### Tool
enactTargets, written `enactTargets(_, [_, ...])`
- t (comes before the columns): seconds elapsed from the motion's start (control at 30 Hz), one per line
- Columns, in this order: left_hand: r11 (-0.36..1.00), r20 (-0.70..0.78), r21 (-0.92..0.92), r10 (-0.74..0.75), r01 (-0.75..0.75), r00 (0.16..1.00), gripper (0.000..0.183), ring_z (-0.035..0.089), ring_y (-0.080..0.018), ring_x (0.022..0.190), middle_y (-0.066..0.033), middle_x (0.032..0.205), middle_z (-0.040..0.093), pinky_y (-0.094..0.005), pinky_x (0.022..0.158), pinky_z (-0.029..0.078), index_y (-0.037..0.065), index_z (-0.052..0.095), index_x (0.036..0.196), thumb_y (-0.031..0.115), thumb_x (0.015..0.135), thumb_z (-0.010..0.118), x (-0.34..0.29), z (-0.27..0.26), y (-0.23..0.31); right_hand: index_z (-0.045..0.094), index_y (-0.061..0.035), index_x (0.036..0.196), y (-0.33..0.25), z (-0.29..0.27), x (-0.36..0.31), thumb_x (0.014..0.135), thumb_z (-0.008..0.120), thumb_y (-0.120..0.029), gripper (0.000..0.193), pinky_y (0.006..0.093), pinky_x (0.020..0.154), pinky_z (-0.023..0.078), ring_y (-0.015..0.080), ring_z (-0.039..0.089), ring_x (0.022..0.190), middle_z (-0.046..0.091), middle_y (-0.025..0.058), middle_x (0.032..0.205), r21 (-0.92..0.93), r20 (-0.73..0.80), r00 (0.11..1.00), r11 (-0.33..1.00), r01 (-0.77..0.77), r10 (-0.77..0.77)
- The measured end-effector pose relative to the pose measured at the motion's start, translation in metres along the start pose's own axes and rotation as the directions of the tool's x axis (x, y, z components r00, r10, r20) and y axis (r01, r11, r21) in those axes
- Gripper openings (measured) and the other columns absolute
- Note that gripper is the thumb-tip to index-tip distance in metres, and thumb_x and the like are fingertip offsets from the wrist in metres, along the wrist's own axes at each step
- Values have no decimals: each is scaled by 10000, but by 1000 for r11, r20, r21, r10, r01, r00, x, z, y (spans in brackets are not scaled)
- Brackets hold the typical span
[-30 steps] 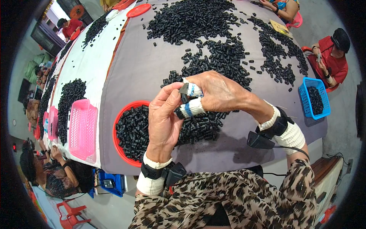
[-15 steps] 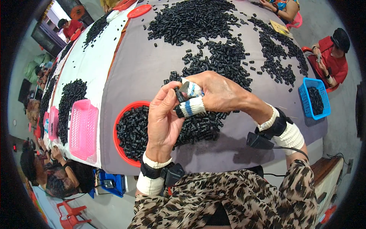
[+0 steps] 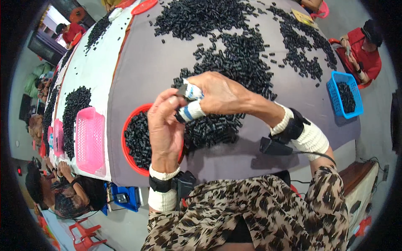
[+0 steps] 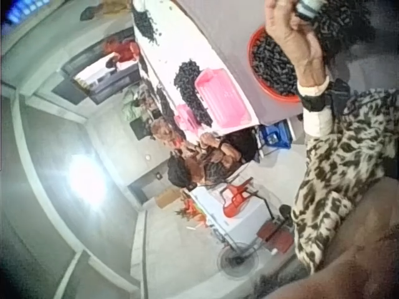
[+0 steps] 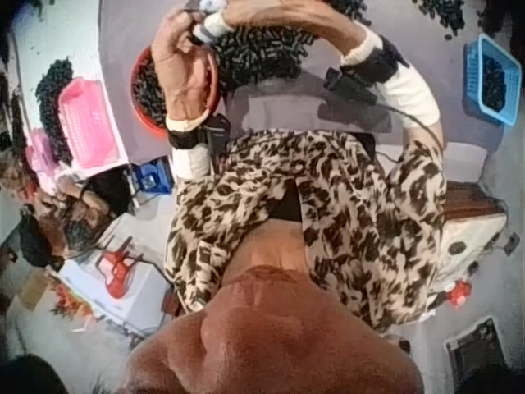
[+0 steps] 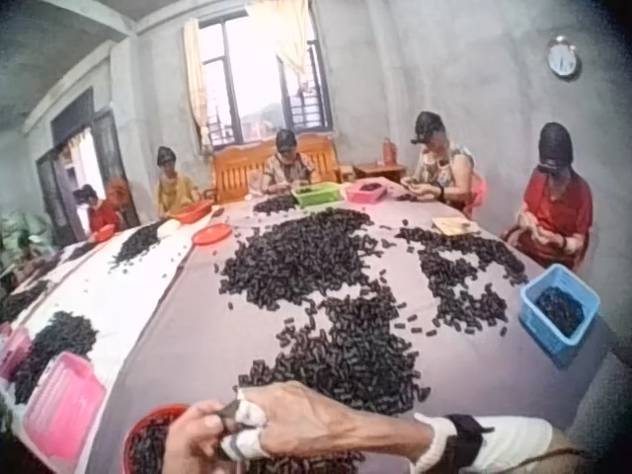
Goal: Manually sorting and organizing small black plastic components for shoe manufacturing.
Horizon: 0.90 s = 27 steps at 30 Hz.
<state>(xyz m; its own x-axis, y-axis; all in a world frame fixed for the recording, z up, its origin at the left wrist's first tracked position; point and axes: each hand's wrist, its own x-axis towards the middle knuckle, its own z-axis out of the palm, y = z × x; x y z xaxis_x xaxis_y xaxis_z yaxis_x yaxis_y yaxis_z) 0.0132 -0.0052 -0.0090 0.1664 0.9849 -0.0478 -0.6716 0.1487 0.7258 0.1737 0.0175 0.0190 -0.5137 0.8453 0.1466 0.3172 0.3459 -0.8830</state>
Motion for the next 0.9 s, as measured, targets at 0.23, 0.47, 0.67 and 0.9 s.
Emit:
enactTargets(0.23, [995, 78, -97, -8, 16, 997, 212, 571, -117, 728, -106, 872, 586, -201, 634, 481, -36, 547, 1018, 131, 889, 533, -9, -21, 3, 593, 7, 756, 6, 14, 2, 675, 668, -357, 380, 325, 573, 430, 206, 557, 586, 600, 127, 658, 4, 16, 1000, 1000, -3, 3])
enactTargets(0.47, [962, -147, 269, 94, -52, 985, 191, 538, -98, 713, -51, 851, 595, -221, 625, 435, -4, 586, 994, 137, 867, 568, -14, -49, 12, 545, -23, 697, 23, 1, -13, 692, 684, -408, 409, 309, 552, 392, 158, 486, 567, 532, 53, 600, -9, -24, 997, 997, -73, 73])
enactTargets(0.67, [605, -190, 786, 438, -131, 879, 201, 540, -64, 786, -17, 933, 617, -190, 671, 407, 10, 619, 1012, 94, 831, 598, -18, -95, 23, 558, -18, 738, 24, -15, -23, 736, 665, -332, 333, 288, 520, 356, 106, 426, 564, 488, 8, 597, 59, -61, 970, 971, -233, 237])
enactTargets(0.9, [269, 286, 927, -50, -263, 957, 170, 557, -131, 706, -68, 811, 596, -256, 631, 456, 7, 635, 915, 73, 759, 650, -2, -48, -79, 549, -11, 728, 39, -25, -37, 759, 579, -189, 183, 293, 462, 303, 97, 378, 504, 460, 1, 556, 54, -104, 945, 951, -305, 309])
